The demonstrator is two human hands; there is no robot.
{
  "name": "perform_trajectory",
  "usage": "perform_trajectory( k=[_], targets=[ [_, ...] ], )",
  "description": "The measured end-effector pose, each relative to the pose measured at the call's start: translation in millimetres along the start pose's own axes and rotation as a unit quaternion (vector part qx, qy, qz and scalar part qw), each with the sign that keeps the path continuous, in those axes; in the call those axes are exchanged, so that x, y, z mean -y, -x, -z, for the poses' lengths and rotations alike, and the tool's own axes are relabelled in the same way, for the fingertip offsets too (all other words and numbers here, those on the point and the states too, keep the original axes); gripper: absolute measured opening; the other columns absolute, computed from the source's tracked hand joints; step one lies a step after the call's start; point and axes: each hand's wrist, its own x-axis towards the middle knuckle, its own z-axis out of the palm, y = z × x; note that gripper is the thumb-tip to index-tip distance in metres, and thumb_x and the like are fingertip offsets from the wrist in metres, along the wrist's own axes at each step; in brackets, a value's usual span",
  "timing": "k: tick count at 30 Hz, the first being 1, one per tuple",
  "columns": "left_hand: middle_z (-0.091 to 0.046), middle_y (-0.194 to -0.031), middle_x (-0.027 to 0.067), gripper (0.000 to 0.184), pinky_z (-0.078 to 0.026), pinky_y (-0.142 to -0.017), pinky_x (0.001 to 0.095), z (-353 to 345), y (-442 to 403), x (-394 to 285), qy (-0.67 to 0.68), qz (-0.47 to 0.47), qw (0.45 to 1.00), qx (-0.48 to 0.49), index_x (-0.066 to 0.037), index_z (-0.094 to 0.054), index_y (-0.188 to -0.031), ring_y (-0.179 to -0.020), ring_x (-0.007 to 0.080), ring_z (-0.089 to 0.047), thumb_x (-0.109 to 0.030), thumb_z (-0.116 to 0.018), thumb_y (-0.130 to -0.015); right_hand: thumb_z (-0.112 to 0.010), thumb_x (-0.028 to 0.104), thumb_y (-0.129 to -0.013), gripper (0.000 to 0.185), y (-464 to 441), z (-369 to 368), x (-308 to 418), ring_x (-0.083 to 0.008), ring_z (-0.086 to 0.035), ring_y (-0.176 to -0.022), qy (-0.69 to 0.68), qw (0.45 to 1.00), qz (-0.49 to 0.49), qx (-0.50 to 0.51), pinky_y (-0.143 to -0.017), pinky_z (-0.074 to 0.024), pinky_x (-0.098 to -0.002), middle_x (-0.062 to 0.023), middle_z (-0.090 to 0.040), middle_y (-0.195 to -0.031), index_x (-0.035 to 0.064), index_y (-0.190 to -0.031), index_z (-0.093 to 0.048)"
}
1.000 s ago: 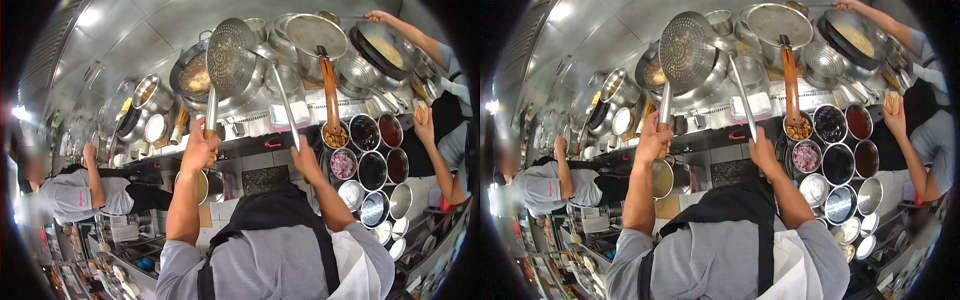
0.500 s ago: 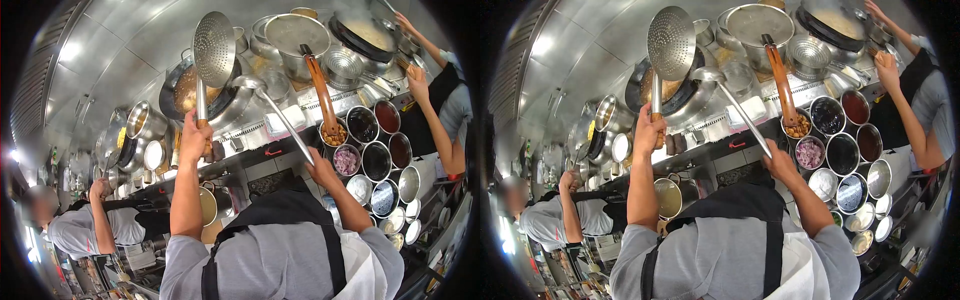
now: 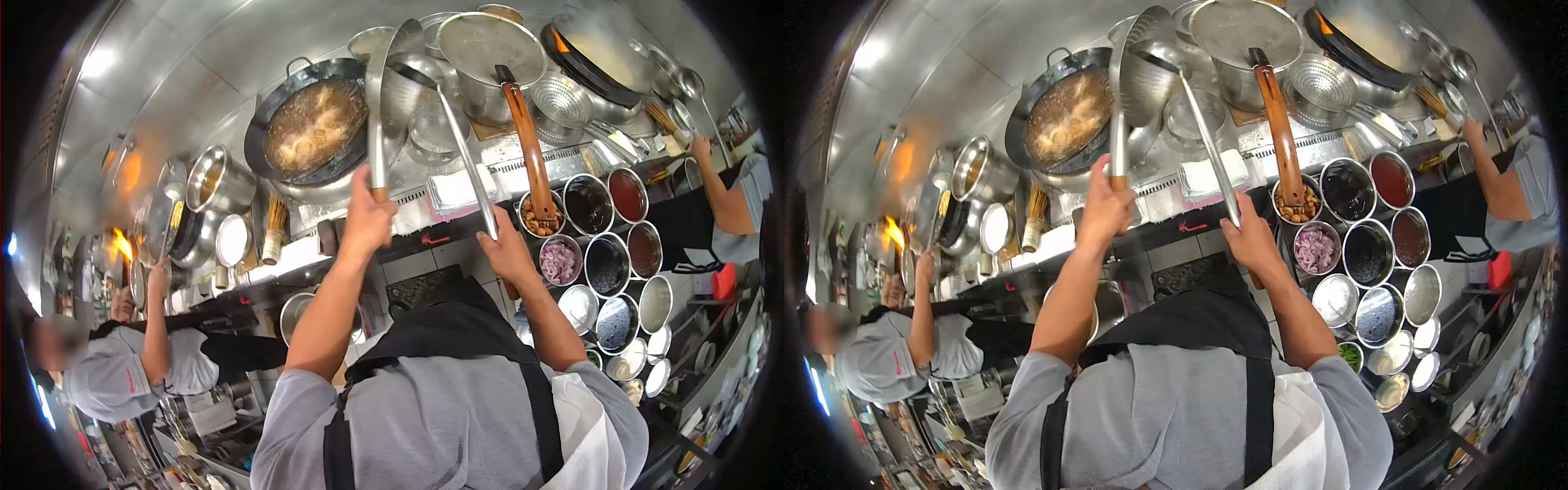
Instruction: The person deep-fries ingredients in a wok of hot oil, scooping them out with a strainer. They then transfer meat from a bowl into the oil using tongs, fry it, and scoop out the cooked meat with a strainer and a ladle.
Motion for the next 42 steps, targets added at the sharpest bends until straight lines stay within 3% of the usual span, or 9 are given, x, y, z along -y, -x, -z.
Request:
perform_trajectory(
  k=[10, 14, 17, 19, 24, 27, 31, 36, 42],
  targets=[
    [-0.051, -0.064, 0.0073, 0.041, -0.045, -0.039, 0.0352, -120, -51, 77, 0.418, 0.127, 0.899, 0.042, -0.002, -0.043, -0.107, -0.049, 0.0189, -0.054, -0.005, -0.061, -0.070, -0.061, 0.009, -0.084, 0.051, 0, -2, -56, -0.0291, -0.061, -0.096, 0.038, 0.999, 0.009, 0.034, -0.087, -0.0466, -0.0371, -0.0187, -0.062, -0.105, 0.0036, -0.132, -0.043],
    [-0.057, -0.093, 0.0185, 0.059, -0.055, -0.049, 0.0384, -110, -33, 82, 0.193, 0.129, 0.954, 0.189, 0.001, -0.040, -0.126, -0.069, 0.0244, -0.063, -0.034, -0.060, -0.084, -0.063, 0.005, -0.082, 0.049, -25, -8, -110, -0.0279, -0.057, -0.102, 0.089, 0.989, 0.107, 0.057, -0.094, -0.0425, -0.0358, -0.0170, -0.061, -0.109, -0.0003, -0.128, -0.046],
    [-0.059, -0.102, 0.0179, 0.083, -0.053, -0.053, 0.0324, -81, 14, 91, 0.068, 0.077, 0.971, 0.215, -0.004, -0.026, -0.147, -0.071, 0.0223, -0.061, -0.048, -0.060, -0.086, -0.059, 0.004, -0.084, 0.050, -25, 6, -85, -0.0073, -0.039, -0.042, -0.001, 0.996, -0.043, 0.082, -0.034, -0.0303, -0.0223, -0.0046, -0.050, -0.075, 0.0048, -0.130, -0.042],
    [-0.059, -0.102, 0.0158, 0.083, -0.053, -0.054, 0.0327, -50, 55, 114, 0.093, 0.095, 0.962, 0.238, -0.002, -0.028, -0.146, -0.069, 0.0200, -0.059, -0.049, -0.061, -0.086, -0.056, 0.005, -0.088, 0.041, -18, 13, -58, -0.0082, -0.040, -0.040, -0.006, 0.997, 0.003, 0.078, -0.033, -0.0329, -0.0233, -0.0019, -0.047, -0.066, 0.0055, -0.126, -0.040],
    [-0.046, -0.136, 0.0293, 0.077, -0.032, -0.108, 0.0430, -13, 170, 333, -0.149, 0.153, 0.956, 0.202, 0.001, -0.042, -0.139, -0.132, 0.0399, -0.039, -0.055, -0.054, -0.088, -0.059, 0.017, -0.094, 0.052, 6, 19, 12, -0.0102, -0.039, -0.039, -0.205, 0.966, -0.041, 0.148, -0.033, -0.0339, -0.0252, -0.0011, -0.041, -0.055, 0.0081, -0.137, -0.031],
    [-0.060, -0.120, 0.0262, 0.065, -0.043, -0.096, 0.0453, -10, 287, 376, -0.030, 0.342, 0.931, -0.120, 0.003, -0.063, -0.115, -0.112, 0.0391, -0.057, -0.054, -0.047, -0.089, -0.061, 0.015, -0.091, 0.065, 27, 12, 56, -0.0083, -0.033, -0.039, -0.266, 0.932, -0.013, 0.246, -0.033, -0.0297, -0.0235, 0.0004, -0.039, -0.058, 0.0087, -0.145, -0.024],
    [-0.068, -0.090, 0.0174, 0.022, -0.052, -0.075, 0.0484, -58, 412, 432, -0.275, 0.422, 0.864, 0.002, -0.010, -0.072, -0.088, -0.088, 0.0364, -0.065, -0.023, -0.055, -0.081, -0.063, 0.013, -0.090, 0.067, 13, 1, 51, -0.0075, -0.032, -0.040, -0.280, 0.873, -0.017, 0.400, -0.034, -0.0277, -0.0238, 0.0007, -0.039, -0.060, 0.0066, -0.145, -0.026],
    [-0.068, -0.102, 0.0163, 0.025, -0.052, -0.081, 0.0451, -124, 472, 389, -0.138, 0.545, 0.826, 0.041, -0.010, -0.070, -0.098, -0.096, 0.0346, -0.064, -0.025, -0.060, -0.081, -0.073, 0.027, -0.080, 0.080, 1, -22, 38, -0.0054, -0.031, -0.044, -0.149, 0.812, 0.044, 0.562, -0.042, -0.0216, -0.0213, 0.0036, -0.040, -0.058, 0.0047, -0.143, -0.028],
    [-0.066, -0.110, 0.0178, 0.029, -0.050, -0.084, 0.0442, -105, 454, 394, -0.133, 0.467, 0.871, 0.071, -0.010, -0.068, -0.105, -0.102, 0.0336, -0.063, -0.024, -0.062, -0.080, -0.069, 0.012, -0.084, 0.053, 0, -72, -15, -0.0146, -0.052, -0.109, 0.030, 0.752, 0.052, 0.656, -0.094, -0.0402, -0.0282, -0.0066, -0.052, -0.125, 0.0017, -0.130, -0.045]
  ],
)
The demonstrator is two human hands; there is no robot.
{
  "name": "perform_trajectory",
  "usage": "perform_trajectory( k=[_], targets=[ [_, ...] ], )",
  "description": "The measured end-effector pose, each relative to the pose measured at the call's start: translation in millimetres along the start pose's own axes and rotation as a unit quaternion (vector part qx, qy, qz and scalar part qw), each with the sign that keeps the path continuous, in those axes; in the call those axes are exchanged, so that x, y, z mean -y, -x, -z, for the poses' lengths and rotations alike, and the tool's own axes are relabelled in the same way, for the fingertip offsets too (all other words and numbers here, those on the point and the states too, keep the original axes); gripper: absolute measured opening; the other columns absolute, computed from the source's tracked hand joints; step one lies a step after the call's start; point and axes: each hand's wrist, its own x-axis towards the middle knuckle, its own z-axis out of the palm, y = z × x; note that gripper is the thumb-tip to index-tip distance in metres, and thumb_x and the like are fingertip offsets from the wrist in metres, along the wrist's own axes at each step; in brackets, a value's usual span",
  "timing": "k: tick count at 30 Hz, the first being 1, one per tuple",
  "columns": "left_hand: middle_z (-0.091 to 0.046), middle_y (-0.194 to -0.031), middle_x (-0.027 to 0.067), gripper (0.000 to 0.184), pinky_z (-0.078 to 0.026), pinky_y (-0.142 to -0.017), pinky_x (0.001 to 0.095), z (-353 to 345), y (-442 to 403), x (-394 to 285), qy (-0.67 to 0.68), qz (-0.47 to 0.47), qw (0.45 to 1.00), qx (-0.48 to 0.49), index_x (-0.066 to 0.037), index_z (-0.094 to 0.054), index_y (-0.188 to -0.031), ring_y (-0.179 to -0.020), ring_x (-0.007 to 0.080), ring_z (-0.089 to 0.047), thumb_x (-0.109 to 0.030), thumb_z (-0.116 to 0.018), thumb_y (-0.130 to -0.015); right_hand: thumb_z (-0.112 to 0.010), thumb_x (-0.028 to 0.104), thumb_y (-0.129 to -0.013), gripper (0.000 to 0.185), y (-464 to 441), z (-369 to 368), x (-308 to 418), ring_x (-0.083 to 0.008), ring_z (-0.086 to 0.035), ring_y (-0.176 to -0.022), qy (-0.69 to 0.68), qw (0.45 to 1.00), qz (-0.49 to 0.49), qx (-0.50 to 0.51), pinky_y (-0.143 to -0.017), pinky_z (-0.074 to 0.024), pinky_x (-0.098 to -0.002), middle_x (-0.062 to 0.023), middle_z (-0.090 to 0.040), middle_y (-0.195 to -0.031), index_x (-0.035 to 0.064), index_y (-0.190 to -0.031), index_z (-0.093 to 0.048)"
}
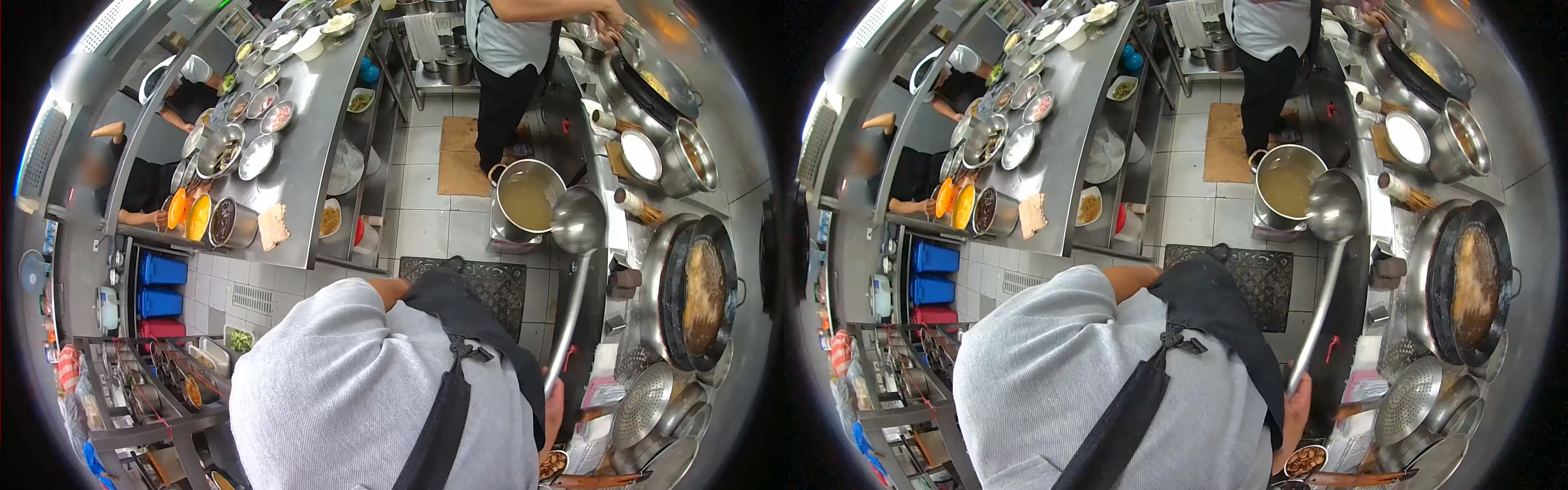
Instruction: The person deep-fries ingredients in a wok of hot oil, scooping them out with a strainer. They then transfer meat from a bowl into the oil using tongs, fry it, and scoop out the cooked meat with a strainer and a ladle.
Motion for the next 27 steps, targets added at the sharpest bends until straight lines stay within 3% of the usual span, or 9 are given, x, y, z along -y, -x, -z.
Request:
perform_trajectory(
  k=[6, 8, 11, 13, 15, 17, 19, 21, 27],
  targets=[
    [-0.065, -0.113, 0.0205, 0.039, -0.049, -0.090, 0.0415, 85, -23, 68, 0.118, 0.055, 0.983, -0.131, -0.004, -0.066, -0.110, -0.105, 0.0349, -0.062, -0.022, -0.064, -0.076, -0.057, 0.009, -0.092, 0.035, -39, -38, -5, -0.0129, -0.053, -0.100, -0.060, 0.994, -0.051, 0.071, -0.092, -0.0414, -0.0263, -0.0054, -0.056, -0.111, 0.0006, -0.125, -0.049],
    [-0.063, -0.114, 0.0237, 0.041, -0.046, -0.095, 0.0430, 103, -14, 94, 0.275, 0.069, 0.887, -0.365, 0.001, -0.062, -0.113, -0.109, 0.0377, -0.059, -0.018, -0.056, -0.078, -0.055, 0.009, -0.093, 0.034, -60, -66, 18, -0.0116, -0.052, -0.098, 0.004, 0.995, -0.033, 0.090, -0.090, -0.0409, -0.0247, -0.0035, -0.055, -0.108, 0.0005, -0.125, -0.048],
    [-0.060, -0.121, 0.0231, 0.046, -0.045, -0.097, 0.0427, 140, 33, 113, 0.356, 0.020, 0.847, -0.393, -0.002, -0.057, -0.122, -0.113, 0.0372, -0.057, -0.020, -0.056, -0.080, -0.060, 0.005, -0.088, 0.040, -91, -148, 102, -0.0095, -0.050, -0.092, 0.120, 0.989, -0.024, 0.086, -0.085, -0.0408, -0.0228, -0.0012, -0.052, -0.102, 0.0004, -0.126, -0.046],
    [-0.058, -0.123, 0.0223, 0.047, -0.044, -0.098, 0.0428, 150, 75, 129, 0.306, -0.002, 0.858, -0.411, -0.004, -0.055, -0.126, -0.115, 0.0368, -0.056, -0.021, -0.056, -0.082, -0.060, 0.003, -0.085, 0.044, -115, -210, 158, -0.0091, -0.049, -0.090, 0.197, 0.976, -0.028, 0.094, -0.083, -0.0402, -0.0220, -0.0008, -0.051, -0.101, 0.0006, -0.127, -0.045],
    [-0.059, -0.119, 0.0209, 0.045, -0.044, -0.096, 0.0439, 147, 101, 151, 0.262, -0.028, 0.855, -0.447, -0.005, -0.054, -0.126, -0.112, 0.0371, -0.056, -0.019, -0.057, -0.083, -0.062, 0.000, -0.080, 0.052, -143, -264, 198, -0.0088, -0.049, -0.087, 0.110, 0.985, 0.007, 0.133, -0.079, -0.0402, -0.0215, -0.0013, -0.051, -0.098, 0.0014, -0.129, -0.043],
    [-0.062, -0.109, 0.0189, 0.043, -0.046, -0.091, 0.0460, 136, 128, 178, 0.226, -0.051, 0.831, -0.506, -0.005, -0.054, -0.124, -0.104, 0.0379, -0.059, -0.016, -0.058, -0.083, -0.063, 0.003, -0.078, 0.067, -179, -308, 225, -0.0080, -0.047, -0.063, 0.022, 0.970, 0.008, 0.243, -0.055, -0.0391, -0.0204, -0.0024, -0.050, -0.081, 0.0006, -0.138, -0.033],
    [-0.063, -0.103, 0.0173, 0.039, -0.046, -0.086, 0.0467, 128, 163, 198, 0.218, -0.035, 0.817, -0.533, -0.005, -0.056, -0.120, -0.099, 0.0376, -0.060, -0.015, -0.059, -0.083, -0.063, 0.006, -0.081, 0.070, -211, -379, 249, -0.0084, -0.045, -0.052, -0.042, 0.950, 0.017, 0.310, -0.046, -0.0387, -0.0216, -0.0030, -0.048, -0.073, 0.0023, -0.141, -0.029],
    [-0.063, -0.097, 0.0162, 0.035, -0.046, -0.082, 0.0467, 115, 183, 219, 0.215, -0.046, 0.794, -0.566, -0.005, -0.059, -0.116, -0.094, 0.0364, -0.060, -0.015, -0.060, -0.082, -0.060, 0.008, -0.085, 0.067, -248, -447, 265, -0.0086, -0.045, -0.046, 0.069, 0.945, -0.020, 0.318, -0.041, -0.0392, -0.0234, -0.0041, -0.048, -0.071, 0.0051, -0.143, -0.027],
    [-0.061, -0.088, 0.0103, 0.025, -0.047, -0.078, 0.0393, 90, 193, 228, 0.167, -0.097, 0.712, -0.675, -0.007, -0.062, -0.102, -0.086, 0.0274, -0.060, -0.018, -0.062, -0.080, -0.058, 0.009, -0.087, 0.054, -325, -673, 353, -0.0094, -0.044, -0.038, 0.241, 0.849, 0.133, 0.452, -0.033, -0.0345, -0.0257, 0.0007, -0.046, -0.057, 0.0052, -0.136, -0.037]
  ],
)
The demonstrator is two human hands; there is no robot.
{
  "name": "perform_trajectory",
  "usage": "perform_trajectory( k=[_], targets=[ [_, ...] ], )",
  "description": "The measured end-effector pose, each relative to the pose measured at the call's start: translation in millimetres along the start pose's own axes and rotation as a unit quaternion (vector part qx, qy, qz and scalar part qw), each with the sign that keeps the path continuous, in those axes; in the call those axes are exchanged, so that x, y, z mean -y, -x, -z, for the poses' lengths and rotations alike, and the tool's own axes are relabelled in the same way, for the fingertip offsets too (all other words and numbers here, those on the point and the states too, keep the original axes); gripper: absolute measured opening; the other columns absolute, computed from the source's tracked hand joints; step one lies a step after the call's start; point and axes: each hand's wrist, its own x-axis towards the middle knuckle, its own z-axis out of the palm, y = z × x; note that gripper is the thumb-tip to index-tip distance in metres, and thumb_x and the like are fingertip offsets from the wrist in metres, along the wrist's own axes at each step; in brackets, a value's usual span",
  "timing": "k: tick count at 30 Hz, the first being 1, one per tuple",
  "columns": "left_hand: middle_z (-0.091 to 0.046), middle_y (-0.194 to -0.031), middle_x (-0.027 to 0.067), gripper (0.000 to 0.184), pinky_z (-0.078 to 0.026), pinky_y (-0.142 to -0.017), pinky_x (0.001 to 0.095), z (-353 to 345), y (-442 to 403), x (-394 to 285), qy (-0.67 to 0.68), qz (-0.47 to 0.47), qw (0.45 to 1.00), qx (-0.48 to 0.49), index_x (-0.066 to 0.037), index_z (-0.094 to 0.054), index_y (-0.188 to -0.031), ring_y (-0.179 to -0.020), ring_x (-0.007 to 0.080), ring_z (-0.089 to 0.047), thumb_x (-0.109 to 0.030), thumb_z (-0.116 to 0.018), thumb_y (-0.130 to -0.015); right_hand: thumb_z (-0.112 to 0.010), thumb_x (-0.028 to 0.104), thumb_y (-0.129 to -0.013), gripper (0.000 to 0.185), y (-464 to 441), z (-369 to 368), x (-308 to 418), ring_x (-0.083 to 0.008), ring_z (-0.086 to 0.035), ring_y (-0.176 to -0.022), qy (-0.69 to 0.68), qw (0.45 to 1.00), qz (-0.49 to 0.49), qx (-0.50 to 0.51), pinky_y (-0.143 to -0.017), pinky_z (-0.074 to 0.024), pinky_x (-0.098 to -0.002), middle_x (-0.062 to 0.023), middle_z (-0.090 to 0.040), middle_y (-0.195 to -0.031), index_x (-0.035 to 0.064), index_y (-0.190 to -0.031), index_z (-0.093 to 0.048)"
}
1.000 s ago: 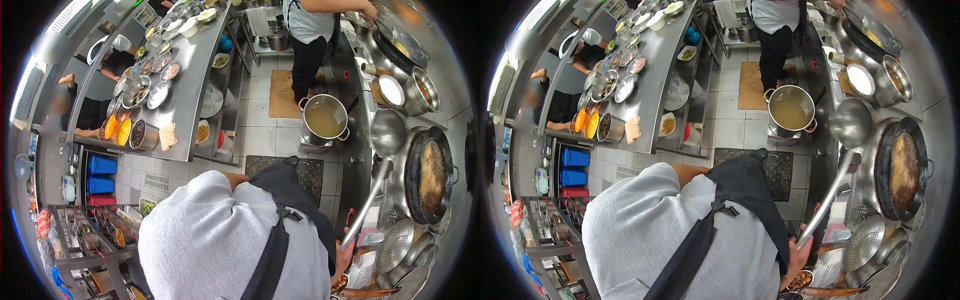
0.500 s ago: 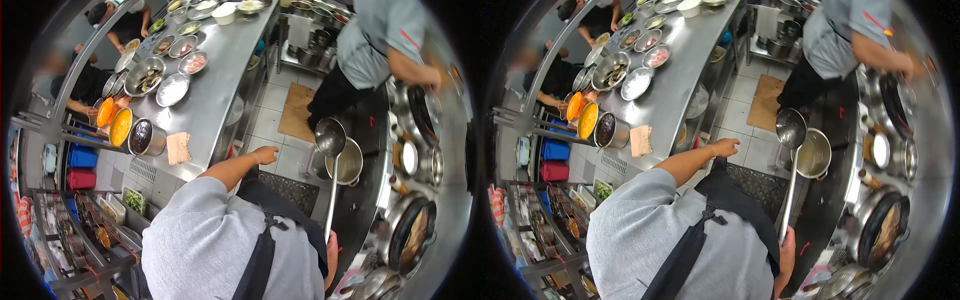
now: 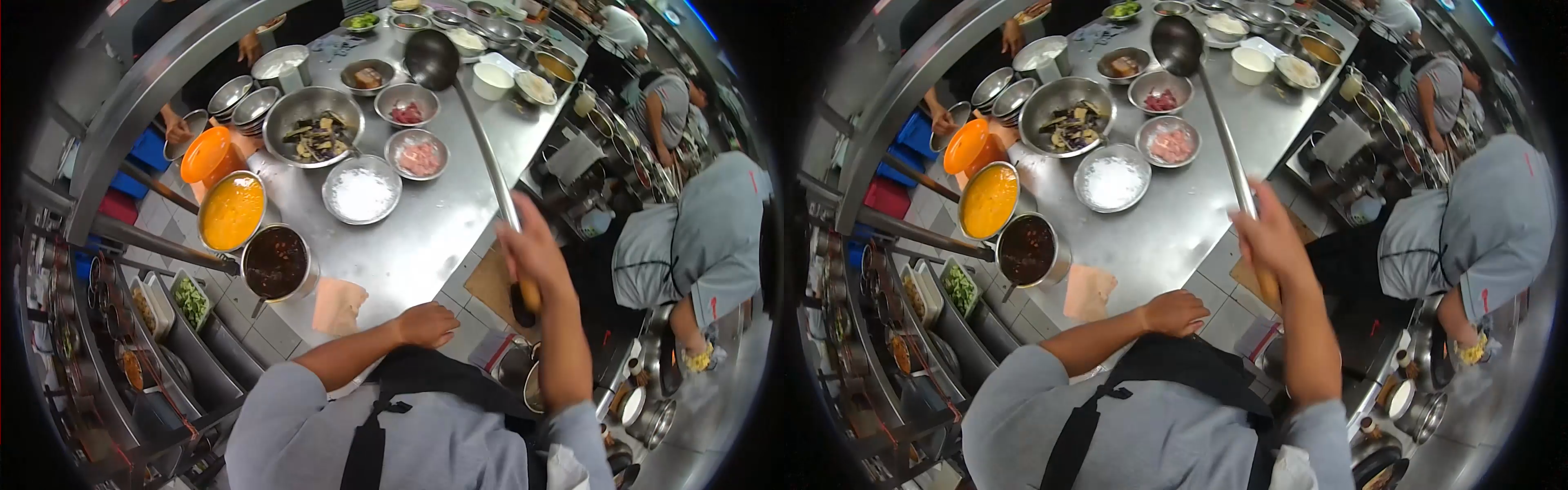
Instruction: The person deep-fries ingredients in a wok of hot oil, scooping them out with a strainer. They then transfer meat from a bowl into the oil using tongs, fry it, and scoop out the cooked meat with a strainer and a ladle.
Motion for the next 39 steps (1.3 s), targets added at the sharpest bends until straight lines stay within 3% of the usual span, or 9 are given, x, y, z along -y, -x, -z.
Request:
perform_trajectory(
  k=[8, 11, 15, 19, 29, 32, 35, 38, 39],
  targets=[
    [-0.060, -0.089, 0.0107, 0.021, -0.048, -0.080, 0.0394, -4, 1, 4, 0.026, 0.023, 0.998, -0.054, -0.006, -0.059, -0.100, -0.087, 0.0289, -0.059, -0.021, -0.057, -0.086, -0.057, 0.012, -0.083, 0.042, -303, -94, -15, -0.0181, -0.054, -0.048, 0.366, 0.920, 0.133, -0.046, -0.040, -0.0438, -0.0343, -0.0080, -0.053, -0.064, 0.0027, -0.122, -0.046],
    [-0.059, -0.087, 0.0107, 0.019, -0.048, -0.080, 0.0396, -4, 7, 6, 0.028, 0.031, 0.998, -0.047, -0.006, -0.058, -0.097, -0.086, 0.0291, -0.059, -0.022, -0.057, -0.086, -0.059, 0.012, -0.084, 0.021, -268, -120, 13, -0.0153, -0.053, -0.048, 0.142, 0.987, 0.007, 0.073, -0.040, -0.0427, -0.0315, -0.0048, -0.052, -0.063, 0.0052, -0.102, -0.051],
    [-0.059, -0.084, 0.0102, 0.016, -0.048, -0.079, 0.0399, -4, 3, 8, 0.035, 0.019, 0.996, -0.076, -0.007, -0.055, -0.090, -0.084, 0.0290, -0.059, -0.022, -0.058, -0.084, -0.055, 0.010, -0.089, 0.010, -264, -127, 17, -0.0084, -0.045, -0.044, -0.148, 0.969, -0.163, 0.112, -0.038, -0.0390, -0.0249, 0.0007, -0.048, -0.059, 0.0104, -0.082, -0.049],
    [-0.059, -0.086, 0.0104, 0.019, -0.048, -0.079, 0.0397, -4, 0, 9, 0.039, 0.009, 0.998, -0.052, -0.007, -0.057, -0.095, -0.085, 0.0288, -0.059, -0.023, -0.057, -0.087, -0.055, 0.012, -0.092, 0.013, -278, -109, 0, -0.0070, -0.046, -0.045, -0.602, 0.710, -0.256, 0.260, -0.039, -0.0384, -0.0223, 0.0024, -0.048, -0.058, 0.0080, -0.081, -0.050],
    [-0.060, -0.082, 0.0098, 0.023, -0.048, -0.077, 0.0394, 2, 0, 2, 0.055, 0.015, 0.995, -0.079, -0.006, -0.061, -0.102, -0.079, 0.0282, -0.060, -0.018, -0.062, -0.083, -0.048, 0.016, -0.097, 0.015, -216, -107, 11, -0.0058, -0.046, -0.045, -0.576, 0.763, -0.157, 0.248, -0.037, -0.0396, -0.0221, 0.0020, -0.046, -0.061, 0.0029, -0.098, -0.054],
    [-0.061, -0.081, 0.0110, 0.021, -0.049, -0.075, 0.0408, 6, -3, 1, 0.069, 0.015, 0.993, -0.089, -0.005, -0.063, -0.098, -0.077, 0.0303, -0.060, -0.018, -0.063, -0.082, -0.050, 0.019, -0.097, 0.016, -169, -69, -1, -0.0065, -0.040, -0.042, -0.539, 0.795, -0.088, 0.265, -0.034, -0.0332, -0.0226, 0.0026, -0.045, -0.060, 0.0084, -0.085, -0.048],
    [-0.063, -0.082, 0.0116, 0.020, -0.050, -0.072, 0.0376, 12, -6, 0, 0.096, 0.023, 0.992, -0.077, -0.004, -0.065, -0.099, -0.076, 0.0281, -0.062, -0.017, -0.063, -0.084, -0.045, 0.018, -0.099, 0.020, -87, -28, -19, -0.0070, -0.038, -0.040, -0.596, 0.764, -0.061, 0.239, -0.031, -0.0321, -0.0233, 0.0003, -0.042, -0.064, 0.0047, -0.113, -0.050],
    [-0.065, -0.086, 0.0103, 0.021, -0.050, -0.071, 0.0338, 6, -10, 0, 0.301, 0.212, 0.926, -0.086, -0.002, -0.067, -0.102, -0.078, 0.0203, -0.063, -0.016, -0.063, -0.087, -0.043, 0.014, -0.099, 0.047, 5, 7, -51, -0.0062, -0.037, -0.039, -0.602, 0.765, -0.019, 0.228, -0.031, -0.0337, -0.0231, -0.0011, -0.039, -0.068, 0.0088, -0.143, -0.031],
    [-0.066, -0.083, 0.0094, 0.019, -0.050, -0.068, 0.0269, 5, -15, 5, 0.331, 0.234, 0.898, -0.172, -0.001, -0.067, -0.101, -0.074, 0.0127, -0.061, -0.014, -0.064, -0.087, -0.043, 0.012, -0.098, 0.048, 38, 14, -62, -0.0061, -0.037, -0.039, -0.598, 0.776, -0.029, 0.199, -0.031, -0.0339, -0.0226, -0.0012, -0.039, -0.067, 0.0095, -0.144, -0.029]
  ],
)
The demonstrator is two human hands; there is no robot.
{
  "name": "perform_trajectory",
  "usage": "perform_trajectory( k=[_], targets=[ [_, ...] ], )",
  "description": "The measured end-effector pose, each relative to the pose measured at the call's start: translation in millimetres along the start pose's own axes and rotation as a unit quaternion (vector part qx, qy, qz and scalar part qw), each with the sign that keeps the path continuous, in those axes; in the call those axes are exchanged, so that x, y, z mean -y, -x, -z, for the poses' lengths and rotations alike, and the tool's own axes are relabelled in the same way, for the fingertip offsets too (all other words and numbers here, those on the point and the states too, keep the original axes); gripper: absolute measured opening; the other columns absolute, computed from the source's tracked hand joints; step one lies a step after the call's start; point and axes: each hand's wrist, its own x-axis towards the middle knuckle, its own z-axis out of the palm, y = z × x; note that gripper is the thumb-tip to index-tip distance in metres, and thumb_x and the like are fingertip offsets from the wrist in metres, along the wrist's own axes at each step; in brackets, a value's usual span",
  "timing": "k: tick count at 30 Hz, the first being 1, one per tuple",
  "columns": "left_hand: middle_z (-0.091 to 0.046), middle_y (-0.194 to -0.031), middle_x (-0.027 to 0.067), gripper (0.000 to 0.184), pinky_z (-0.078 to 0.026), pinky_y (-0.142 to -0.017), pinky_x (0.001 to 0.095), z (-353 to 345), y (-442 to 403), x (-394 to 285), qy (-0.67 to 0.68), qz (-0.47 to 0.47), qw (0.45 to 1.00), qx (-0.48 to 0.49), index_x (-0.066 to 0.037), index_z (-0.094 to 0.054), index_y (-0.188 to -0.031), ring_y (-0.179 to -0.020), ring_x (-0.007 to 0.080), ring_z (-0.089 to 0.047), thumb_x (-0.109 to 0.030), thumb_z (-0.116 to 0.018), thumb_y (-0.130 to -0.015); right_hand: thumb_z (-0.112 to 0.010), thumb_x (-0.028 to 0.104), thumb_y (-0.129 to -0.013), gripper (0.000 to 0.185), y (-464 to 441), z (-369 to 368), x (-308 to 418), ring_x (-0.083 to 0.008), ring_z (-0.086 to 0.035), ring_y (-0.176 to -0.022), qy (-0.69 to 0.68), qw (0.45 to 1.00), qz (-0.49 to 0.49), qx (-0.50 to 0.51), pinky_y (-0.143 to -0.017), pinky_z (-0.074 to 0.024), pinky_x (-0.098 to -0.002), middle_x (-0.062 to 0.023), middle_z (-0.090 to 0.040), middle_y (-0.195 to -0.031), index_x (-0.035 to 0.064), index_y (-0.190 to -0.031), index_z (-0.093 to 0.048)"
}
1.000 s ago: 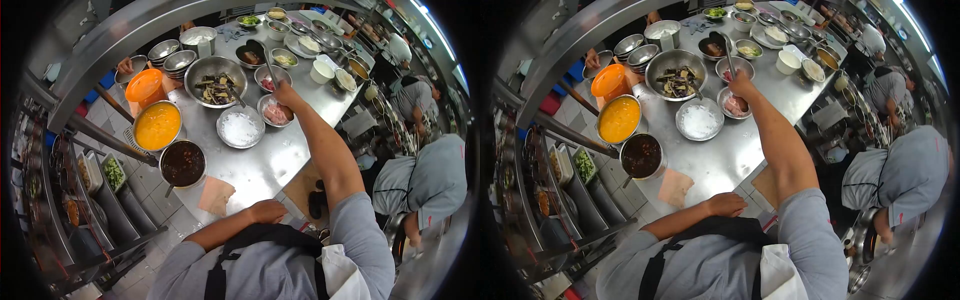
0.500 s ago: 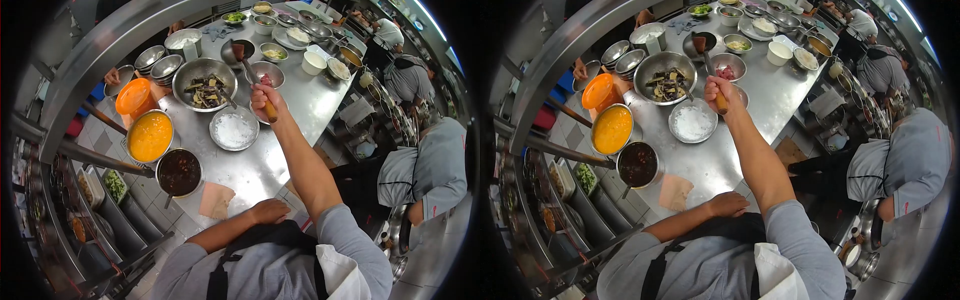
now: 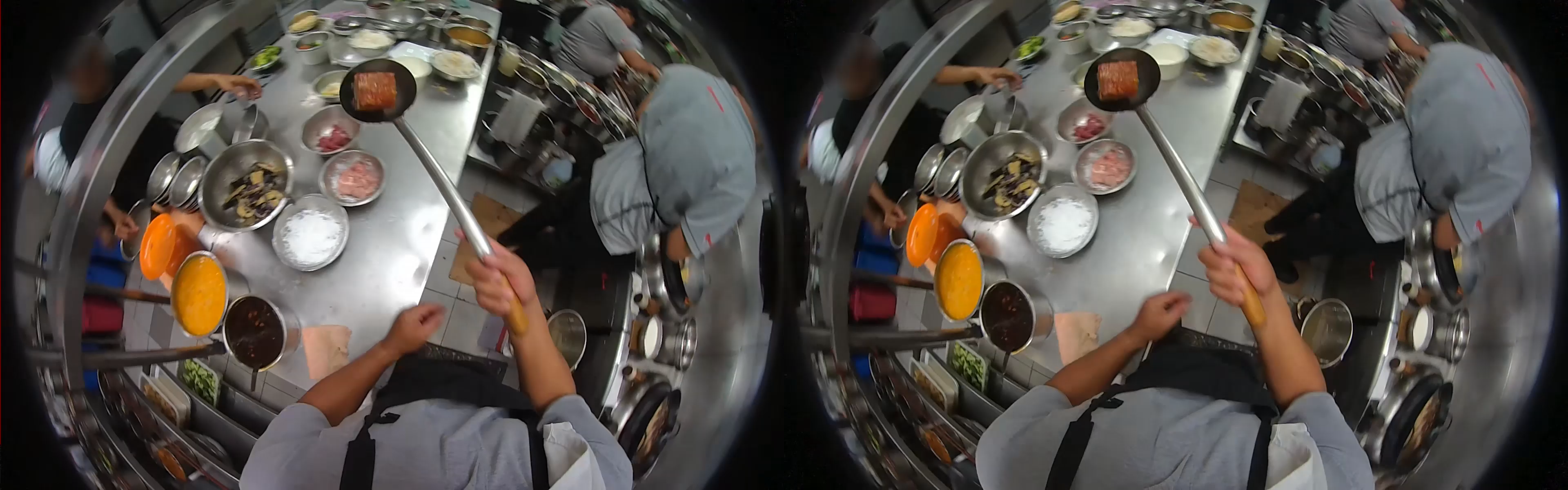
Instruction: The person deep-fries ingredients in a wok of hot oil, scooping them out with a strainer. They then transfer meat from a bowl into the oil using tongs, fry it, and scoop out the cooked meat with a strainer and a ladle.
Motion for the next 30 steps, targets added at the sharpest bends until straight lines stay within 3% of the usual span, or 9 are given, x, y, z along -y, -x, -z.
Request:
perform_trajectory(
  k=[2, 5, 10, 14, 17, 18, 22, 28, 30],
  targets=[
    [-0.065, -0.084, 0.0106, 0.020, -0.050, -0.067, 0.0281, 18, -30, -28, -0.051, -0.013, 0.995, -0.082, -0.001, -0.066, -0.101, -0.073, 0.0152, -0.061, -0.013, -0.066, -0.085, -0.046, 0.010, -0.096, 0.051, 64, -1, -14, -0.0063, -0.037, -0.039, 0.013, 0.997, 0.023, -0.073, -0.032, -0.0340, -0.0218, -0.0015, -0.038, -0.066, 0.0106, -0.144, -0.028],
    [-0.063, -0.104, 0.0158, 0.037, -0.047, -0.083, 0.0403, 39, -90, -87, -0.252, -0.209, 0.924, -0.199, -0.001, -0.062, -0.108, -0.096, 0.0330, -0.059, -0.010, -0.073, -0.073, -0.051, 0.007, -0.092, 0.055, 141, -20, -46, -0.0071, -0.037, -0.038, 0.022, 0.976, 0.060, -0.206, -0.033, -0.0335, -0.0219, -0.0021, -0.039, -0.066, 0.0110, -0.143, -0.030],
    [-0.051, -0.130, 0.0134, 0.076, -0.034, -0.100, 0.0432, -29, -149, -139, -0.384, -0.335, 0.860, 0.005, -0.004, -0.043, -0.134, -0.121, 0.0317, -0.046, -0.017, -0.079, -0.068, -0.054, 0.007, -0.090, 0.054, 236, -24, -103, -0.0063, -0.038, -0.038, 0.050, 0.933, 0.135, -0.331, -0.033, -0.0316, -0.0206, -0.0026, -0.042, -0.065, 0.0079, -0.141, -0.034],
    [-0.052, -0.129, 0.0129, 0.077, -0.037, -0.097, 0.0427, -113, -144, -137, -0.418, -0.439, 0.775, 0.179, -0.006, -0.044, -0.133, -0.118, 0.0319, -0.048, -0.017, -0.080, -0.066, -0.058, 0.011, -0.089, 0.055, 294, -37, -149, -0.0058, -0.038, -0.038, 0.053, 0.895, 0.178, -0.406, -0.033, -0.0313, -0.0194, -0.0009, -0.043, -0.063, 0.0063, -0.139, -0.035],
    [-0.057, -0.120, 0.0128, 0.068, -0.040, -0.092, 0.0434, -178, -125, -146, -0.399, -0.421, 0.780, 0.234, -0.006, -0.050, -0.126, -0.109, 0.0318, -0.054, -0.019, -0.080, -0.067, -0.058, 0.012, -0.090, 0.055, 337, -52, -186, -0.0058, -0.039, -0.038, 0.035, 0.870, 0.212, -0.443, -0.034, -0.0322, -0.0193, 0.0000, -0.043, -0.063, 0.0074, -0.139, -0.035],
    [-0.062, -0.113, 0.0133, 0.053, -0.043, -0.083, 0.0439, -199, -118, -149, -0.425, -0.382, 0.783, 0.247, -0.005, -0.056, -0.116, -0.101, 0.0323, -0.058, -0.023, -0.077, -0.071, -0.058, 0.012, -0.090, 0.055, 349, -55, -198, -0.0057, -0.039, -0.038, 0.030, 0.862, 0.223, -0.453, -0.034, -0.0325, -0.0193, 0.0003, -0.043, -0.063, 0.0078, -0.139, -0.035],
    [-0.063, -0.108, 0.0153, 0.045, -0.045, -0.082, 0.0450, -277, -78, -151, -0.388, -0.238, 0.846, 0.276, -0.003, -0.059, -0.112, -0.099, 0.0346, -0.058, -0.026, -0.074, -0.075, -0.057, 0.012, -0.090, 0.054, 405, -60, -247, -0.0057, -0.041, -0.038, 0.004, 0.842, 0.285, -0.459, -0.034, -0.0344, -0.0196, 0.0007, -0.041, -0.063, 0.0084, -0.139, -0.033],
    [-0.061, -0.113, 0.0127, 0.053, -0.041, -0.091, 0.0448, -350, 8, -153, -0.328, -0.547, 0.717, 0.280, -0.006, -0.058, -0.118, -0.109, 0.0309, -0.054, -0.024, -0.076, -0.072, -0.058, 0.012, -0.090, 0.054, 473, -64, -307, -0.0060, -0.041, -0.039, -0.004, 0.822, 0.326, -0.468, -0.034, -0.0349, -0.0202, 0.0007, -0.041, -0.064, 0.0088, -0.139, -0.034],
    [-0.060, -0.115, 0.0108, 0.056, -0.039, -0.093, 0.0454, -374, 18, -160, -0.338, -0.532, 0.701, 0.333, -0.007, -0.057, -0.121, -0.111, 0.0298, -0.053, -0.023, -0.076, -0.070, -0.059, 0.013, -0.090, 0.055, 489, -69, -320, -0.0061, -0.041, -0.039, -0.010, 0.816, 0.336, -0.471, -0.034, -0.0350, -0.0201, 0.0007, -0.041, -0.064, 0.0090, -0.139, -0.034]
  ],
)
